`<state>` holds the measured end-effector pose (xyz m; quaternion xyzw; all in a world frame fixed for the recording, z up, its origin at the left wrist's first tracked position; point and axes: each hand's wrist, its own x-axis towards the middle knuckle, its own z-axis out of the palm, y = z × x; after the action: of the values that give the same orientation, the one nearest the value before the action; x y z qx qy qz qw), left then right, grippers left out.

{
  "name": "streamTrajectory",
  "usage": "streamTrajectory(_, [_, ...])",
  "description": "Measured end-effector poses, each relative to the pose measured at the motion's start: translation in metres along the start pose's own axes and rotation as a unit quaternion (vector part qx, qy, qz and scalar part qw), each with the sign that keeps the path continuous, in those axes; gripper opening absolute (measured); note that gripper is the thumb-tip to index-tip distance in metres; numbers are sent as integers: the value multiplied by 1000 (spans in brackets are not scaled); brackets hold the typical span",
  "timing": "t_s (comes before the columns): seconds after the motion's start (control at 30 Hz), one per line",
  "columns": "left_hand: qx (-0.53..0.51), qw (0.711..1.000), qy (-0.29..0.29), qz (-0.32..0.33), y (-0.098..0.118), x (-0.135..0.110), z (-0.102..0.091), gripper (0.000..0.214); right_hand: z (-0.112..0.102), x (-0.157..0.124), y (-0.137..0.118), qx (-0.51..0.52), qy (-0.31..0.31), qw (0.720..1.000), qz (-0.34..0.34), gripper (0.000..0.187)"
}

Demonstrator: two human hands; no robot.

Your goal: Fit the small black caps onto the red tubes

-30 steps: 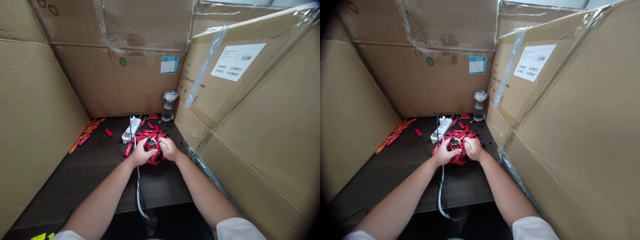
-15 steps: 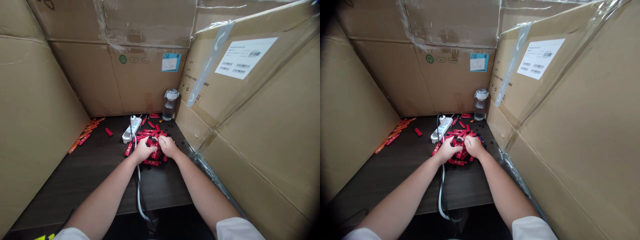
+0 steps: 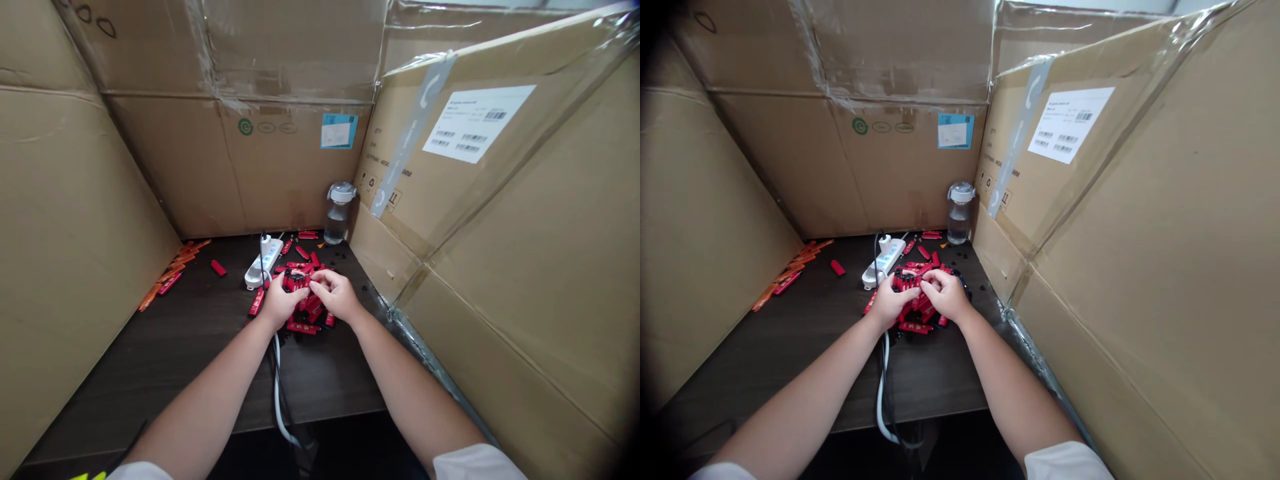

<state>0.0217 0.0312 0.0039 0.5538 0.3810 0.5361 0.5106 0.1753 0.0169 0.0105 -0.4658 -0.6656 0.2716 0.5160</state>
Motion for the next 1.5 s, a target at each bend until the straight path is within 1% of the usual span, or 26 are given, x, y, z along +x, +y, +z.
streamTrajectory(0.1, [81,993,-4,82,7,-4,0,24,4,-4,-7,-12,8,999,-35,14])
streamTrajectory(0.17, [128,983,-11,132,13,-7,0,18,5,-6,-10,-1,10,999,-36,13])
streamTrajectory(0.27, [162,968,-16,189,17,-12,0,17,5,-7,-15,79,-3,997,13,16])
streamTrajectory(0.37, [179,960,-23,215,17,-14,-2,17,4,-7,-18,189,-40,978,85,23])
streamTrajectory(0.5, [182,959,-56,212,19,-13,-5,16,1,-6,-20,298,-73,940,153,29])
streamTrajectory(0.6, [170,964,-76,190,21,-10,-6,17,-2,-5,-21,357,-84,912,182,30])
streamTrajectory(0.67, [163,969,-82,168,23,-9,-5,19,-2,-4,-21,380,-86,901,192,30])
streamTrajectory(0.77, [162,973,-75,149,26,-10,-4,18,1,-4,-23,391,-67,898,192,28])
streamTrajectory(0.9, [175,969,-62,162,26,-15,-1,18,6,-6,-24,396,-28,901,176,27])
streamTrajectory(1.03, [178,967,-27,183,22,-17,1,19,3,-5,-24,405,-48,895,181,25])
streamTrajectory(1.07, [181,966,-25,183,21,-17,1,19,1,-3,-24,414,-42,892,177,24])
streamTrajectory(1.1, [187,966,-26,178,20,-16,0,18,-2,0,-23,425,-25,889,169,24])
streamTrajectory(1.17, [207,966,-28,155,18,-12,-1,18,-9,6,-18,440,31,883,159,26])
streamTrajectory(1.23, [226,966,-22,124,18,-5,-1,18,-14,12,-10,414,88,889,174,29])
streamTrajectory(1.27, [234,965,-17,113,19,-1,-1,18,-16,15,-4,381,108,899,188,30])
streamTrajectory(1.33, [255,961,-12,102,20,11,3,17,-18,19,9,298,134,922,207,29])
streamTrajectory(1.43, [290,953,-20,88,21,32,15,14,-16,22,31,213,160,940,212,25])
streamTrajectory(1.5, [297,952,-34,62,20,46,25,18,-16,24,43,143,172,952,207,22])
